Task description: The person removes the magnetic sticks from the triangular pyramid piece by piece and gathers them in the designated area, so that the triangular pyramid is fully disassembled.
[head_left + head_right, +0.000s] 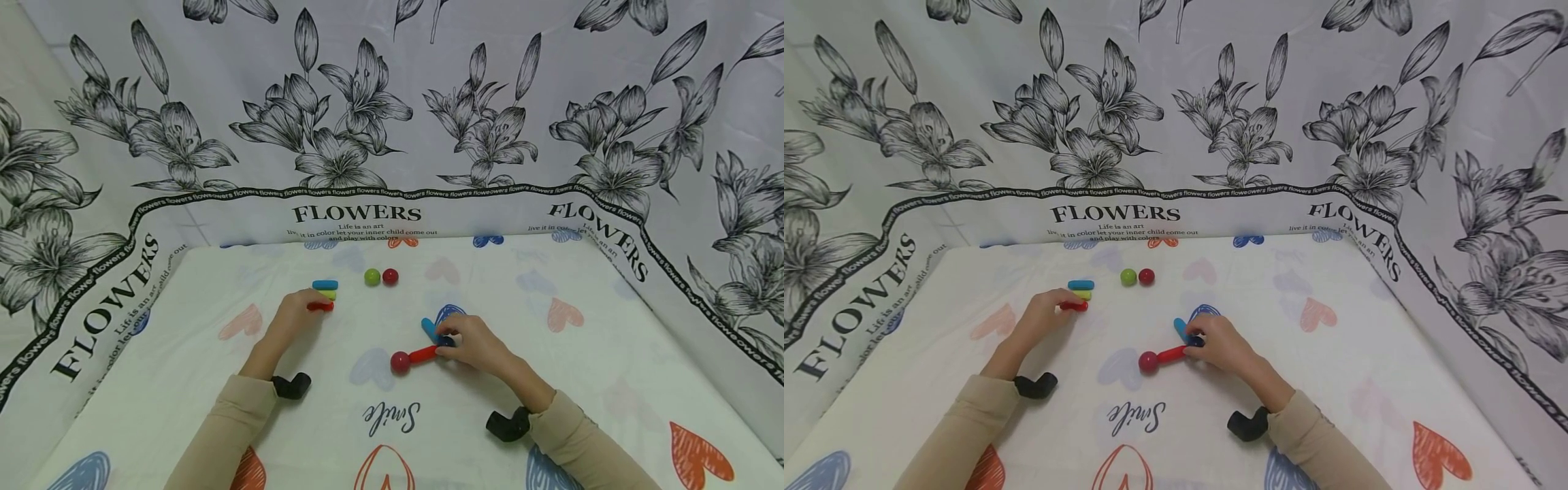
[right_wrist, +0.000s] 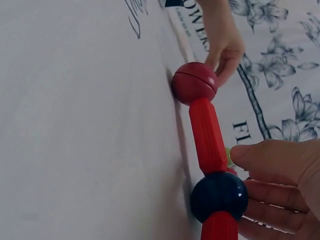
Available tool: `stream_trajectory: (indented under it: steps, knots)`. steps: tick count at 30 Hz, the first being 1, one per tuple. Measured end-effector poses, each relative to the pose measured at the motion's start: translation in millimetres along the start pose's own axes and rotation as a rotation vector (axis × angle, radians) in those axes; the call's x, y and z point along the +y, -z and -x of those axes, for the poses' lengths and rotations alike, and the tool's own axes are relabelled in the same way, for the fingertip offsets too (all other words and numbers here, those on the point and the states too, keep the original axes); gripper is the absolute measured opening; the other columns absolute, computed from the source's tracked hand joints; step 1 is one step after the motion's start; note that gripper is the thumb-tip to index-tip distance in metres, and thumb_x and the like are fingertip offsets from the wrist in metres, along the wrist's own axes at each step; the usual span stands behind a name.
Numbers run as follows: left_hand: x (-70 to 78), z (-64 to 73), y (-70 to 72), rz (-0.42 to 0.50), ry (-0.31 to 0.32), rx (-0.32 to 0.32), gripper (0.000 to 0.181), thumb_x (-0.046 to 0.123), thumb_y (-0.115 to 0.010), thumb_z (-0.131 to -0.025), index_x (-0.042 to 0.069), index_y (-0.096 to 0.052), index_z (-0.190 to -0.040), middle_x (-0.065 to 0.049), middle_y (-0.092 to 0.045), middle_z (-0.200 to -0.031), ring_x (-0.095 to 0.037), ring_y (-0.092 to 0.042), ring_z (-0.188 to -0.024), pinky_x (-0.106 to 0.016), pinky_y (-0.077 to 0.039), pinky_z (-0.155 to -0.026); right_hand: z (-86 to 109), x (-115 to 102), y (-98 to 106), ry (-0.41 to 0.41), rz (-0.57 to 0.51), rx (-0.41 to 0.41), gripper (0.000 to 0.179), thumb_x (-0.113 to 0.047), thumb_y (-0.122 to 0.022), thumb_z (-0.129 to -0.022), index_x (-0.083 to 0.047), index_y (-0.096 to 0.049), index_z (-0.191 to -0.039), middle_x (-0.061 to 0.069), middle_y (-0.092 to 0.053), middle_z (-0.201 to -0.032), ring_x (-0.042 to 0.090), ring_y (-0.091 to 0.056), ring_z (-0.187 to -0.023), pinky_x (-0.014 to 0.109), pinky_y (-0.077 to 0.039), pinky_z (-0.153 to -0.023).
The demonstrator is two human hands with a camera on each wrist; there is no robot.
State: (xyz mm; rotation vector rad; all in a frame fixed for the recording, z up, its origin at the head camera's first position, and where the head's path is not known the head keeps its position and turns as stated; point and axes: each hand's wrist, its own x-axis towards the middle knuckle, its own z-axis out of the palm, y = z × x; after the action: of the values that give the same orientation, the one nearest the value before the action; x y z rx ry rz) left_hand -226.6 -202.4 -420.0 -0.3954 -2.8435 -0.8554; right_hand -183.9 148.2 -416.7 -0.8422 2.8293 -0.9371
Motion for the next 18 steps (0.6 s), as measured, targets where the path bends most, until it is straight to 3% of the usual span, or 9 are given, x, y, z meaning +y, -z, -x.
stream_trajectory:
  steps: [3, 6, 10, 18]
  knots:
    - [4.0, 6.4, -3.8, 0.028, -0.068, 0.017, 0.02, -0.01, -0.065, -0.081, -0.002, -0.073, -0.098, -0.02, -0.072, -0.106, -0.036, -0.066, -0.105, -0.049, -0.053, -0.095, -0.9, -2, 0, 0.052, -0.003, 0.001, 0.02, -0.013, -0.076, -0.081, -0.006, -0.071, -0.099, 0.006, -0.072, -0.096, 0.019, -0.065, -0.09, 0.036, -0.058, -0.085]
    - [10.6, 13.3, -7.8, 0.053, -0.088, -0.011, 0.021, -0.008, -0.067, -0.081, -0.001, -0.072, -0.101, -0.019, -0.071, -0.106, -0.035, -0.066, -0.102, -0.048, -0.055, -0.09, -1.3, -3, -2, 0.096, -0.002, -0.004, 0.021, -0.013, -0.076, -0.081, -0.005, -0.071, -0.1, 0.006, -0.073, -0.096, 0.018, -0.064, -0.089, 0.032, -0.058, -0.084]
    - [20.0, 20.4, -13.0, 0.082, -0.063, -0.077, 0.022, 0.001, -0.068, -0.084, 0.002, -0.071, -0.106, -0.014, -0.072, -0.106, -0.03, -0.066, -0.098, -0.045, -0.056, -0.088, -1.4, -5, -3, 0.12, 0.027, -0.032, 0.023, -0.014, -0.075, -0.082, -0.006, -0.071, -0.104, 0.006, -0.072, -0.099, 0.015, -0.062, -0.088, 0.029, -0.057, -0.084]
    - [44.9, 32.6, -26.3, 0.144, -0.029, -0.189, 0.022, 0.008, -0.065, -0.089, 0.005, -0.069, -0.111, -0.008, -0.073, -0.107, -0.022, -0.066, -0.099, -0.042, -0.056, -0.092, -3.4, -8, -9, 0.12, 0.052, -0.072, 0.026, -0.017, -0.074, -0.084, -0.009, -0.071, -0.108, 0.004, -0.072, -0.106, 0.016, -0.063, -0.097, 0.035, -0.057, -0.091]
